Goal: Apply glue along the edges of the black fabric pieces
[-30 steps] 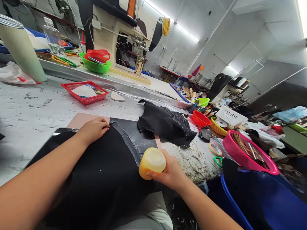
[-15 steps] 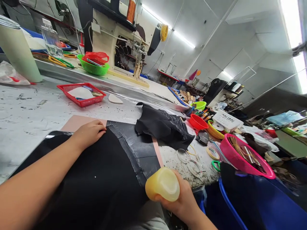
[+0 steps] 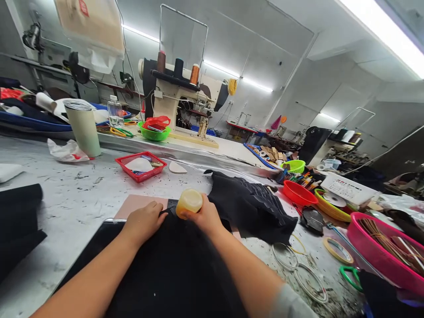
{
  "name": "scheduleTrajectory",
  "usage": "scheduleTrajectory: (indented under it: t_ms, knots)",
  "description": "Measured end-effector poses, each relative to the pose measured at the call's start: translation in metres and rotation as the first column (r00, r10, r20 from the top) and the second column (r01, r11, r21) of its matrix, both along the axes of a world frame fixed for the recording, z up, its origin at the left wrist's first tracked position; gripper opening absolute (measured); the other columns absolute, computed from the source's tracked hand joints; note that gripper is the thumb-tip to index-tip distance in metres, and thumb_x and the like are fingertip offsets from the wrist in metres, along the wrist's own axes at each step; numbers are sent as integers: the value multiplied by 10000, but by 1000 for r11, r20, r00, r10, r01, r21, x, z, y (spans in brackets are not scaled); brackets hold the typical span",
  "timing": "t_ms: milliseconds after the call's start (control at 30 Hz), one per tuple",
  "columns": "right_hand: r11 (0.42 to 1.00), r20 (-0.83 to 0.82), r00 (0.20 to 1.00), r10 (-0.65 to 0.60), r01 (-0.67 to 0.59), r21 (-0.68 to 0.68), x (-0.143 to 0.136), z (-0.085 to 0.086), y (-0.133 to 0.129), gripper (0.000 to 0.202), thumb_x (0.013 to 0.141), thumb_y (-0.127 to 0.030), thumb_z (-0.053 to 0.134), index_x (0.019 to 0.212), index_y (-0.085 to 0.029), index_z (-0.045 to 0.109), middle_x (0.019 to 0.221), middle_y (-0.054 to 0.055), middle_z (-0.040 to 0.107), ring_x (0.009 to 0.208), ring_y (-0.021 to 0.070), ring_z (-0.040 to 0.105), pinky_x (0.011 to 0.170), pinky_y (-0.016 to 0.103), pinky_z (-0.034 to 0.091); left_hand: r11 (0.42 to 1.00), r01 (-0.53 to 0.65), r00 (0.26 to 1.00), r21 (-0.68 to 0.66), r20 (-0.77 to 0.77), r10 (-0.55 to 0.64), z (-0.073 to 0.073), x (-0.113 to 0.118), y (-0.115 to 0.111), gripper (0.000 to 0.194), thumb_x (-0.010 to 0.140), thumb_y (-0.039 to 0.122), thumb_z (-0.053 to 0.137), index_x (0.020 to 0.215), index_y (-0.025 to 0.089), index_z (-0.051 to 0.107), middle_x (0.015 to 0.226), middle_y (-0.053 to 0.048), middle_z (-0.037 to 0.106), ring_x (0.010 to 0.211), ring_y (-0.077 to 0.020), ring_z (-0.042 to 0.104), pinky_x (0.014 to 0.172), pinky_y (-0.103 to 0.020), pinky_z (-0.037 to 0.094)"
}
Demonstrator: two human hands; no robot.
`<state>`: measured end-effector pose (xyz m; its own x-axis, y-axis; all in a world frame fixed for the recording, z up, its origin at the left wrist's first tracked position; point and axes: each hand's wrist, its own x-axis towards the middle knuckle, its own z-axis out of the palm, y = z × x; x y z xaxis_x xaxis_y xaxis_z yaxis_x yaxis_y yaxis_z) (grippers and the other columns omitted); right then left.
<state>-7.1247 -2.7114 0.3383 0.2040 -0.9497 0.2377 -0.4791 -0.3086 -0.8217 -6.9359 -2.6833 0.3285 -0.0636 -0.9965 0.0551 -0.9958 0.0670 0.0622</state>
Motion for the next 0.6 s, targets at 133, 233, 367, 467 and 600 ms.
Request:
scheduleTrajectory:
  t_ms: [133, 233, 367, 467, 600]
  knots:
    - [996, 111, 992, -64, 70, -48, 11, 8, -10, 524, 622, -434, 712, 1034, -208, 480, 899, 32, 646, 825, 211, 603, 719, 304, 454, 999, 19, 999, 36, -51, -17, 5, 2, 1, 354, 871, 384, 280, 890, 178, 567, 963, -99, 634, 881, -270, 612, 617, -331, 415]
    - [983, 252, 955, -154, 173, -54, -17, 11, 9, 490, 658, -483, 653, 1004, -194, 460, 912, 53, 632, 824, 207, 603, 721, 310, 471, 998, 4, 992, 65, -123, 4, 7, 5, 2, 326, 854, 390, 305, 877, 185, 557, 962, -100, 642, 882, -275, 607, 641, -348, 415]
    - [960, 319, 905, -281, 272, 73, -97, 4, 55, 472, 693, -509, 594, 1023, -198, 462, 900, 56, 640, 820, 220, 624, 709, 333, 493, 992, 85, 966, 90, -253, -60, 7, 5, 7, 211, 802, 323, 386, 932, 208, 508, 963, -75, 652, 857, -238, 611, 670, -331, 420]
    - [908, -157, 927, -341, 368, 200, -154, 1, 89, 404, 703, -546, 540, 863, -175, 549, 818, 101, 667, 787, 289, 637, 683, 398, 486, 973, 197, 929, 119, -339, -146, 12, 1, 14, 147, 763, 257, 408, 877, 232, 498, 910, -40, 661, 827, -203, 615, 692, -309, 431]
    - [793, -690, 611, -387, 603, 90, -191, 2, 121, 410, 684, -489, 567, 868, -125, 600, 848, 203, 670, 832, 402, 619, 721, 516, 447, 945, 298, 895, 133, -383, -229, 21, 6, 29, 140, 731, 266, 440, 810, 260, 555, 844, 1, 677, 801, -178, 624, 710, -277, 466]
